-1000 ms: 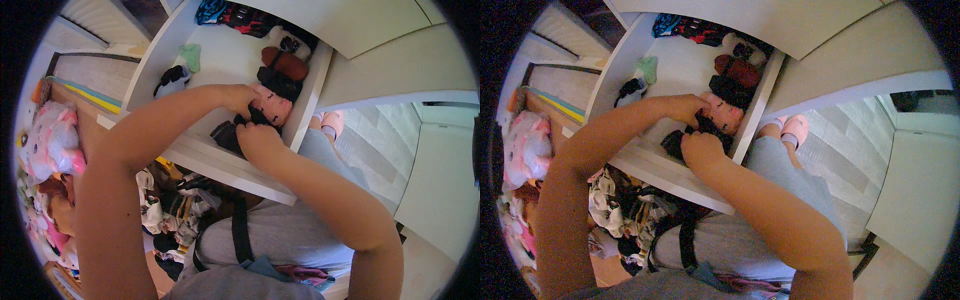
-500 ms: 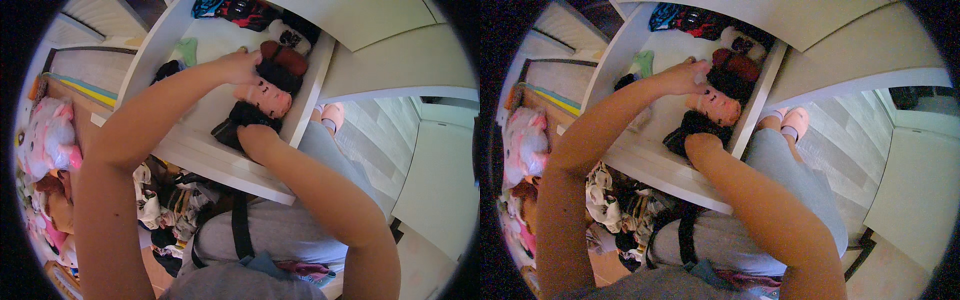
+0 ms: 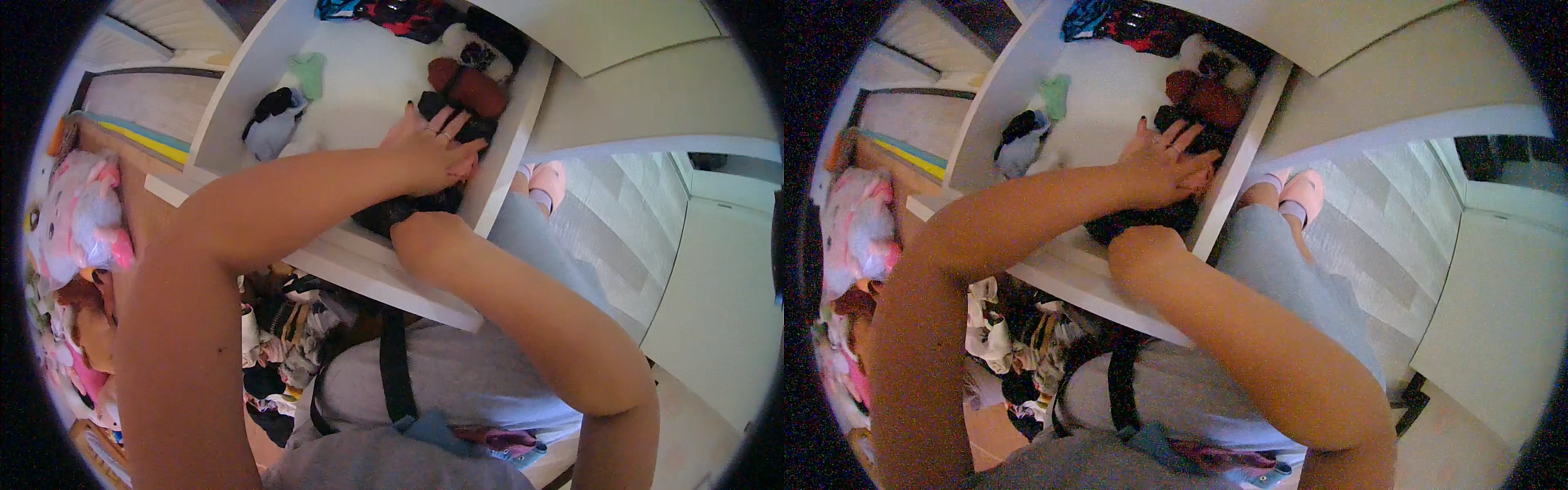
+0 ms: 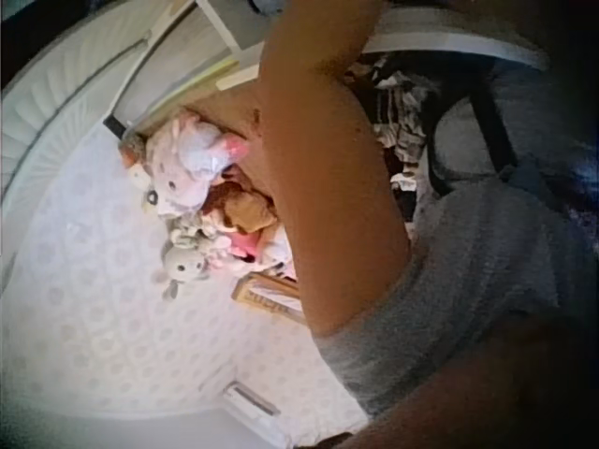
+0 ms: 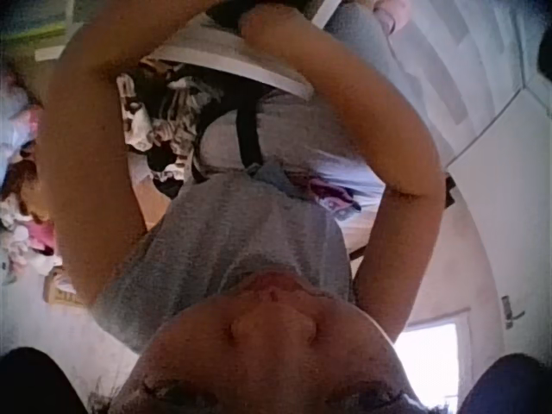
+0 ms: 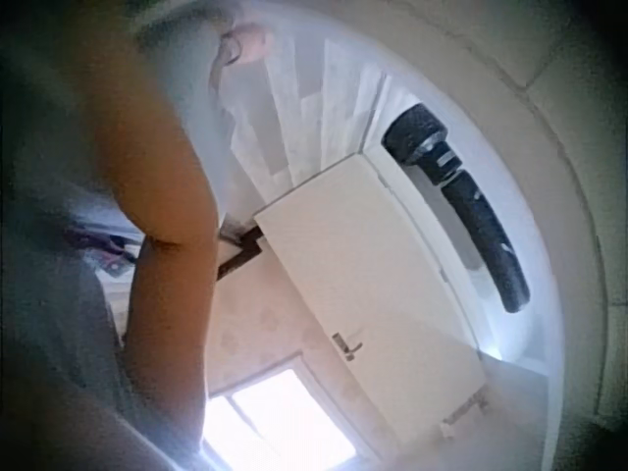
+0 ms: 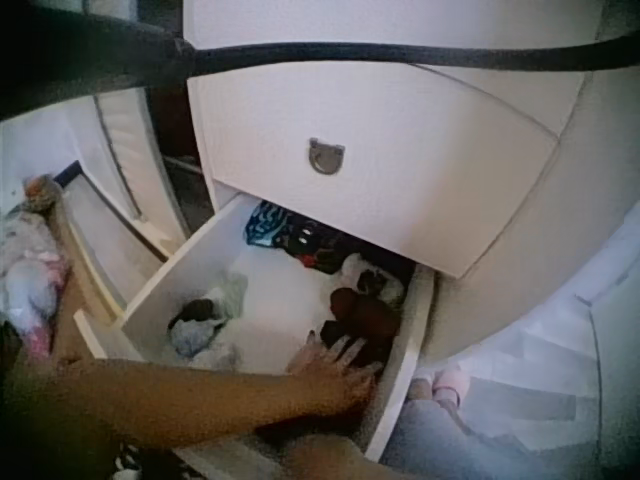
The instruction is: The person sits on the floor and sorts through a drawer full of clothes and accessories. They pick up various items including socks, a blue belt, a pink belt, and a grey sweater, inspect them, and place them back into the drawer or onto a pile on the floor.
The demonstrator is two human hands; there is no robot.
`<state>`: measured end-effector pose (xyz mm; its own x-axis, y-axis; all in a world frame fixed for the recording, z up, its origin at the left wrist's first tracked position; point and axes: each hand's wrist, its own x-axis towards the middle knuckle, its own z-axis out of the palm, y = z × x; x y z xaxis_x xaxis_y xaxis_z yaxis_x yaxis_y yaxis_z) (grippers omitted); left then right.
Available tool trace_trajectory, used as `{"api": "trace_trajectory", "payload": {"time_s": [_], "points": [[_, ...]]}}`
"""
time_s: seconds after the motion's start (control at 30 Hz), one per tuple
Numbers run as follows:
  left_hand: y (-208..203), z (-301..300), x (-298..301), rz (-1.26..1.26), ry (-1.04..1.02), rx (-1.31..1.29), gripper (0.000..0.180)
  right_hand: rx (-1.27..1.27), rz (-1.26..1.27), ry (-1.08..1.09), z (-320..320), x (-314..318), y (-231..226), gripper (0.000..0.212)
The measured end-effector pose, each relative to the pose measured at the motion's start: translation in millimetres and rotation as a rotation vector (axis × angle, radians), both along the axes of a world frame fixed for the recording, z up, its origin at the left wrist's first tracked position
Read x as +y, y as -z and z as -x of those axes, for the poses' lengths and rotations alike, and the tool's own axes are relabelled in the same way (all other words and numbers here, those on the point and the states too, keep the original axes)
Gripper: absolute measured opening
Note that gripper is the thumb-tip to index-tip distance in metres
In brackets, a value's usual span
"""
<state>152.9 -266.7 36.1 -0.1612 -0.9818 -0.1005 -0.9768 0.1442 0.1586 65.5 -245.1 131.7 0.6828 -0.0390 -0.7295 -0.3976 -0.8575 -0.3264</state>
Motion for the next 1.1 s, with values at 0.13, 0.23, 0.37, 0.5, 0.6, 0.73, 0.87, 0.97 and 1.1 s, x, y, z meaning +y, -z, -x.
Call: {"api": "trace_trajectory", "payload": {"time_s": [0.13,0.23,0.37,0.5,0.6,0.73,0.87,0.97,1.1], "points": [[3.3,17.5,-7.2,0.046,-0.104,-0.117,0.052,-0.061,-0.045,0.007,3.0,5.0,3.9,0.02],[-19.8,7.3,-14.6,-0.156,-0.13,0.178,0.051,-0.128,-0.099,0.124,5.3,-8.0,27.3,0.023],[-16.1,-28.1,-40.7,0.039,-0.095,0.595,0.053,-0.012,-0.027,0.254,-0.3,-11.6,47.8,0.022],[-28.4,-43.8,-74.4,0.17,-0.272,0.091,0.05,-0.104,0.063,0.095,-0.1,-3.1,23.3,0.02],[-24.9,-41.3,-108.7,0.223,-0.469,-0.079,0.049,-0.217,0.055,0.067,8.0,8.9,9.2,0.018],[15.0,-17.8,-136.8,0.138,-0.615,0.053,0.051,-0.247,-0.021,0.089,9.0,15.8,5.1,0.018],[18.8,-20.2,-162.0,0.14,-0.66,0.145,0.049,-0.289,-0.081,0.02,9.5,16.3,11.0,0.019],[17.2,-26.4,-164.9,0.206,-0.722,0.192,0.053,-0.338,-0.103,-0.012,8.5,15.5,10.8,0.019],[18.0,-56.9,-164.5,0.186,-0.487,0.175,0.069,-0.297,-0.003,-0.041,11.6,20.2,16.8,0.014]]}}
